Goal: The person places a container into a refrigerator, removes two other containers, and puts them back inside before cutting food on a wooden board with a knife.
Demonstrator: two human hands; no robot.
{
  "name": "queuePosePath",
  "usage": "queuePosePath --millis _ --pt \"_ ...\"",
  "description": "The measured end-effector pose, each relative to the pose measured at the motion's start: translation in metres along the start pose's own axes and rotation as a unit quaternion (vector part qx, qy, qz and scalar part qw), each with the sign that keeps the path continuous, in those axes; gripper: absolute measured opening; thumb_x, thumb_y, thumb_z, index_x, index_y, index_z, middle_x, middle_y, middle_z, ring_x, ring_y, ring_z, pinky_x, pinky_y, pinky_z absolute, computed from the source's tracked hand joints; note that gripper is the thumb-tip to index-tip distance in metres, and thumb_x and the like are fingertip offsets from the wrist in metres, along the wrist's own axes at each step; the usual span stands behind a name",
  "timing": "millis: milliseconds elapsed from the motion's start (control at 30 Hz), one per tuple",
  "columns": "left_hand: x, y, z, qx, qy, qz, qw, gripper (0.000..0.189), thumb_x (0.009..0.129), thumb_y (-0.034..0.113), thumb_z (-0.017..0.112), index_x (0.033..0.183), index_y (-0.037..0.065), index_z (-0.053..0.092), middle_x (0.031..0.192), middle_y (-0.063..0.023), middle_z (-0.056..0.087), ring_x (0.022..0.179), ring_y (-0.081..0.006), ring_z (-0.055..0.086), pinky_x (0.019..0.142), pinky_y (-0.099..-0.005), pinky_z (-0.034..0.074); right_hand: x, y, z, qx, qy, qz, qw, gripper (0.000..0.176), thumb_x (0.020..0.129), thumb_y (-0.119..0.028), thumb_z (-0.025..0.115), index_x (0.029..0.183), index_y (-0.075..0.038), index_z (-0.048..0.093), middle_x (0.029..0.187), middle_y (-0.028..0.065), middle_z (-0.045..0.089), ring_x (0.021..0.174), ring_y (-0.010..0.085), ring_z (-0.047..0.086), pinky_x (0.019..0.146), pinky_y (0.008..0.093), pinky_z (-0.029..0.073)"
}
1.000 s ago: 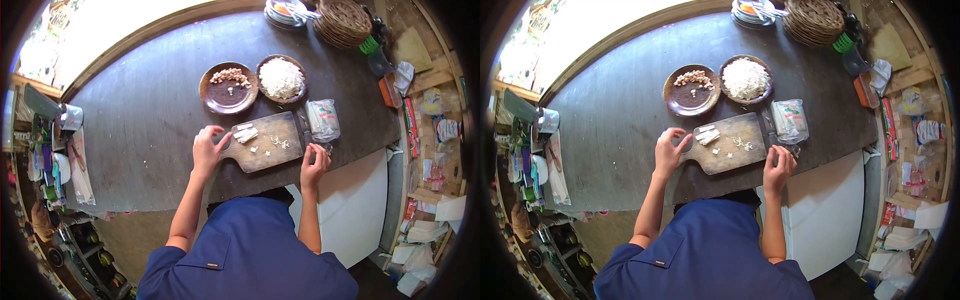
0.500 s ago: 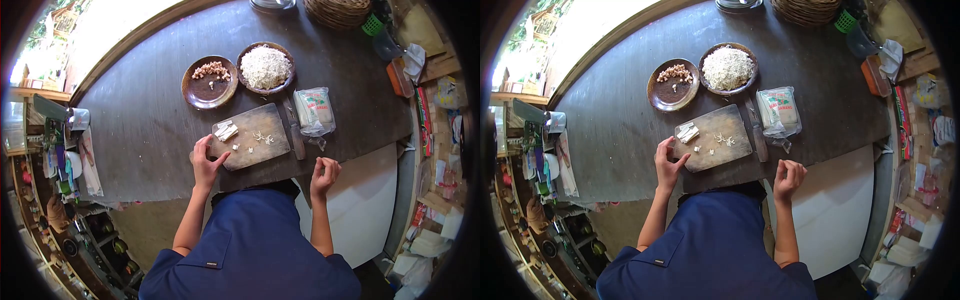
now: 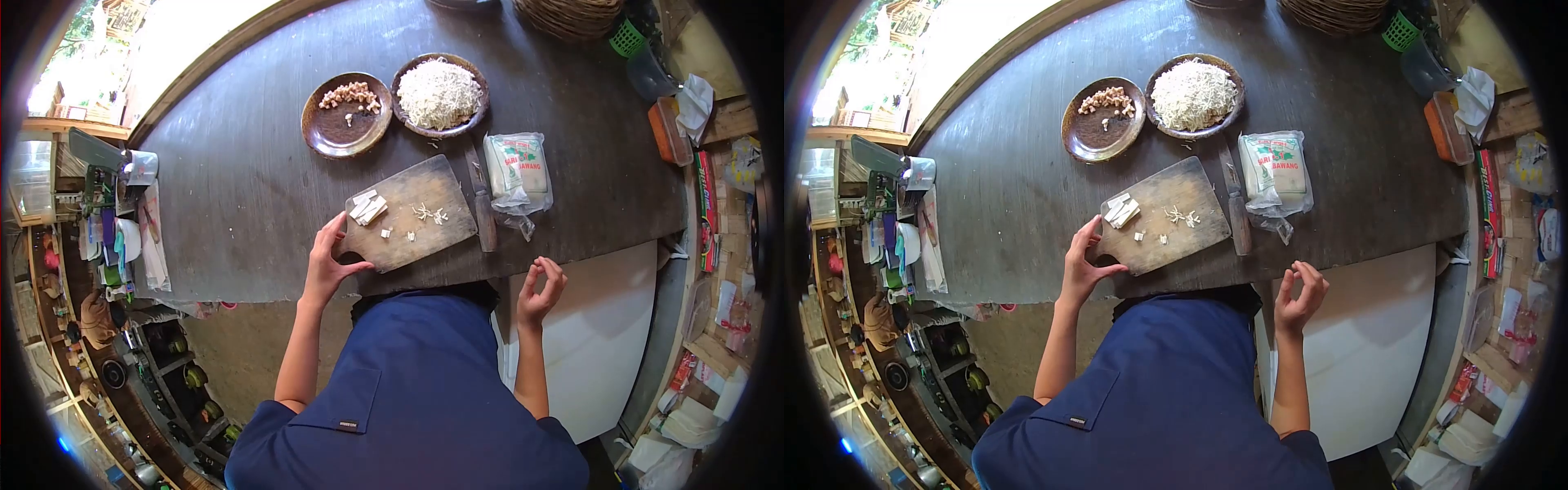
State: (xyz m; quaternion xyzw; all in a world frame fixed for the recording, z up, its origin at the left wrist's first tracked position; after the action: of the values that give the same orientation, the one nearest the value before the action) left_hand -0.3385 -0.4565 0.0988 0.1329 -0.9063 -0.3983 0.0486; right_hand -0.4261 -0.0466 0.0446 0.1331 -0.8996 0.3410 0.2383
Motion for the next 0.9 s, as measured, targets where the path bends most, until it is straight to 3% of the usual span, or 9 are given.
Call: queuePosePath --millis 167,233,633,767,900 --pt "0.0 -0.001 0.0 0.016 -0.009 0.021 1.0 0.12 0.055 0.033 0.103 0.159 0.007 0.048 0.157 -0.0118 0.053 0.127 -0.0302 0.059 0.111 -0.0433 0.052 0.008 0.007 0.0 0.004 0.032 -0.009 0.999 0.022 0.104 -0.007 0.065 0.125 -0.006 0.063 0.115 0.0071 0.073 0.092 0.0219 0.067 0.091 0.0393 0.046" --pt "0.0 0.001 0.004 0.086 0.007 0.07 0.994 0.124 0.054 0.035 0.103 0.16 0.006 0.046 0.158 -0.0133 0.052 0.133 -0.0333 0.057 0.114 -0.0451 0.049 0.008 0.008 0.0 0.006 0.039 -0.01 0.999 0.022 0.105 -0.007 0.064 0.126 -0.005 0.063 0.116 0.0074 0.073 0.093 0.0221 0.067 0.091 0.0394 0.045" --pt "-0.008 0.003 0.017 0.103 0.035 0.028 0.994 0.135 0.054 0.047 0.101 0.165 0.006 0.036 0.163 -0.0146 0.049 0.137 -0.0341 0.054 0.116 -0.0469 0.043 0.02 0.001 0.013 0.034 0.033 -0.038 0.998 0.026 0.102 -0.011 0.072 0.126 -0.007 0.062 0.116 0.0056 0.073 0.084 0.0189 0.063 0.092 0.038 0.044" --pt "-0.013 0.001 0.024 0.137 0.066 0.059 0.987 0.135 0.055 0.048 0.101 0.165 0.005 0.036 0.161 -0.0147 0.05 0.137 -0.0339 0.054 0.117 -0.0468 0.042 0.021 -0.003 0.017 0.035 0.033 -0.042 0.998 0.028 0.099 -0.008 0.074 0.125 -0.008 0.063 0.116 0.0052 0.073 0.086 0.0182 0.065 0.092 0.0376 0.044" --pt "-0.014 0.002 0.028 0.117 0.076 0.033 0.99 0.134 0.055 0.045 0.101 0.165 0.004 0.036 0.16 -0.013 0.052 0.134 -0.0327 0.055 0.115 -0.0464 0.043 0.024 -0.006 0.022 0.039 0.032 -0.058 0.997 0.028 0.098 -0.005 0.073 0.124 -0.008 0.063 0.116 0.0053 0.073 0.088 0.0181 0.066 0.092 0.0378 0.045"
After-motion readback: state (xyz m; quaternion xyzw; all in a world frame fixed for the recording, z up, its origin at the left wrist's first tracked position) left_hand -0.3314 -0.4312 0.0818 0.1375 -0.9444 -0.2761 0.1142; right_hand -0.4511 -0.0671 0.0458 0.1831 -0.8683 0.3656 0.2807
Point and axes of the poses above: each hand's wrist, its own x-axis towards the middle knuckle, its own z-axis out of the palm, y = z × x, the point moved 1 cm from there along x, towards the middle knuckle
